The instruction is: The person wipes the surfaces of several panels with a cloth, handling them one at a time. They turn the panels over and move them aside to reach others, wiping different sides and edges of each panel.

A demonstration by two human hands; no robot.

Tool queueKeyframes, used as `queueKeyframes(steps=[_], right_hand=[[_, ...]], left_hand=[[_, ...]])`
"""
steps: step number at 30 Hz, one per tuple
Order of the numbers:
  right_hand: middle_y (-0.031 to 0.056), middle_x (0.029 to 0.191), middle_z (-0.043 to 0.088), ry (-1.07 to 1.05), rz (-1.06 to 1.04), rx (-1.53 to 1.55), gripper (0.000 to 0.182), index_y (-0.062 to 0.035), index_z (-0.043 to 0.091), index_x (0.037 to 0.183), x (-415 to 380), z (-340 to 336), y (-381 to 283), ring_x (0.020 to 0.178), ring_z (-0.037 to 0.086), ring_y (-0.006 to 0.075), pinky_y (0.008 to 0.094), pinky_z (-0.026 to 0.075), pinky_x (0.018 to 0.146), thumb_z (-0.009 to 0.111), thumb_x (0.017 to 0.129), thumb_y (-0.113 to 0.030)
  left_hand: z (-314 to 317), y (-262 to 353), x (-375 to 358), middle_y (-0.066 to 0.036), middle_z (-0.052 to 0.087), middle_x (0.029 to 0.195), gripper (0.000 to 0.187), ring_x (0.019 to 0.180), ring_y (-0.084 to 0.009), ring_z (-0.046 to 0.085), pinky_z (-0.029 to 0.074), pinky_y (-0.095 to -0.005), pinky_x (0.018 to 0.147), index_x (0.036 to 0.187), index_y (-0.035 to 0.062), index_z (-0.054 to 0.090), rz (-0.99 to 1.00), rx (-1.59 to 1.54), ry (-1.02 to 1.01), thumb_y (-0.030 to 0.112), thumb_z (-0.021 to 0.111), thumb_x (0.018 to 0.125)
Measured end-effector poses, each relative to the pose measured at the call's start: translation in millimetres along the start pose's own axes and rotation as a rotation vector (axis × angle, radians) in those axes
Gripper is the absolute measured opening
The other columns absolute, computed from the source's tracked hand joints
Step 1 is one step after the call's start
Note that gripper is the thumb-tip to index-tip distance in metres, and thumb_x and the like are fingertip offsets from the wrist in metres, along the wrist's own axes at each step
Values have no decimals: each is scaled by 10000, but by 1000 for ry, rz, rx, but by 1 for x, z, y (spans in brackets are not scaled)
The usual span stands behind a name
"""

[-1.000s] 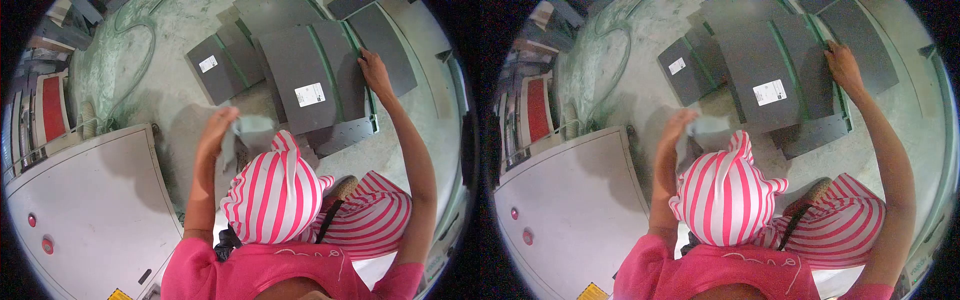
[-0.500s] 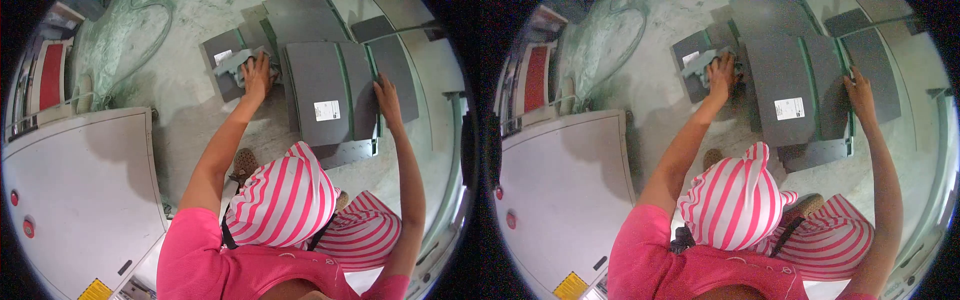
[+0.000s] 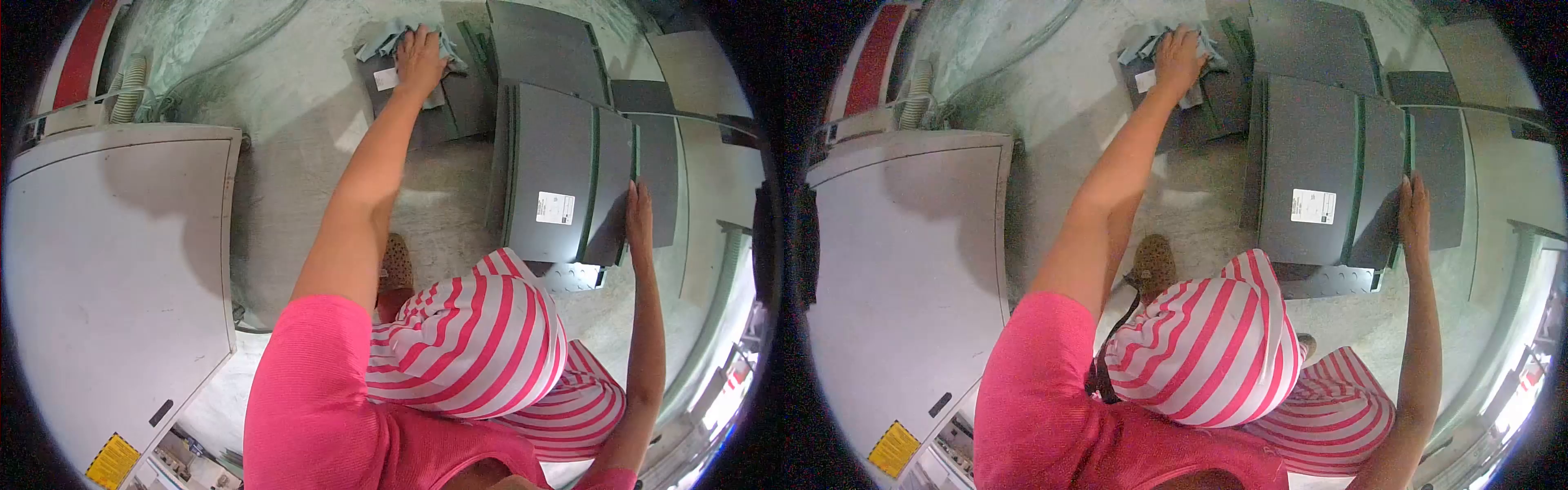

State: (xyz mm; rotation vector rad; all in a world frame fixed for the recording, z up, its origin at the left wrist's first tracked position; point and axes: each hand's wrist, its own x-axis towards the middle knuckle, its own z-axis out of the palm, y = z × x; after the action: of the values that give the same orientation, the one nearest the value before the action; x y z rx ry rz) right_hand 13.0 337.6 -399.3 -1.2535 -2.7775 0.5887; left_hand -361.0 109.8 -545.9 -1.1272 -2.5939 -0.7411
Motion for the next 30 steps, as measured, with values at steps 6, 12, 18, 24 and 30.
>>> queueKeyframes(steps=[6, 12, 18, 24, 30], right_hand=[[239, 1056, 492, 17, -13, 16, 461, -1, 413, 1186, -5, -3, -8, 999, 481, 358, 419, 372, 849, 341, 916, -368], [251, 1055, 496, -5, 19, 6, 444, -3, 420, 1175, -4, -6, -13, 988, 483, 378, 426, 377, 833, 344, 918, -357], [260, 1053, 497, 4, -18, 10, 454, 1, 410, 1183, -7, -6, -12, 1003, 478, 391, 443, 377, 829, 343, 916, -361], [260, 1067, 491, 27, -13, -9, 462, -2, 399, 1199, -6, -4, -8, 1014, 472, 398, 439, 377, 842, 352, 913, -362], [269, 1073, 487, -17, 10, 8, 452, 0, 411, 1196, -4, -2, -3, 1021, 468, 407, 435, 376, 852, 364, 913, -349]], left_hand=[[-42, 8, -73, -159, 394, 1239, 444, 1107, -376, 396, 313, -434, 942, 1112, 14, 466, -72, -78, 87, 132, 641, 721], [-75, -7, -154, -196, 394, 1224, 455, 1113, -366, 389, 305, -407, 944, 1125, -12, 452, -286, -143, 136, 132, 628, 731], [-88, -16, -184, -257, 453, 1132, 600, 1060, -344, 449, 354, -363, 889, 1102, -83, 422, -930, -602, 77, 259, 679, 682], [-70, -24, -182, -227, 517, 1056, 671, 971, -308, 519, 406, -347, 820, 1064, -80, 424, -962, -671, -103, 280, 743, 597], [-71, -19, -175, -126, 571, 973, 524, 885, -245, 553, 429, -342, 792, 1046, -26, 482, -999, -861, 10, 140, 735, 618]])
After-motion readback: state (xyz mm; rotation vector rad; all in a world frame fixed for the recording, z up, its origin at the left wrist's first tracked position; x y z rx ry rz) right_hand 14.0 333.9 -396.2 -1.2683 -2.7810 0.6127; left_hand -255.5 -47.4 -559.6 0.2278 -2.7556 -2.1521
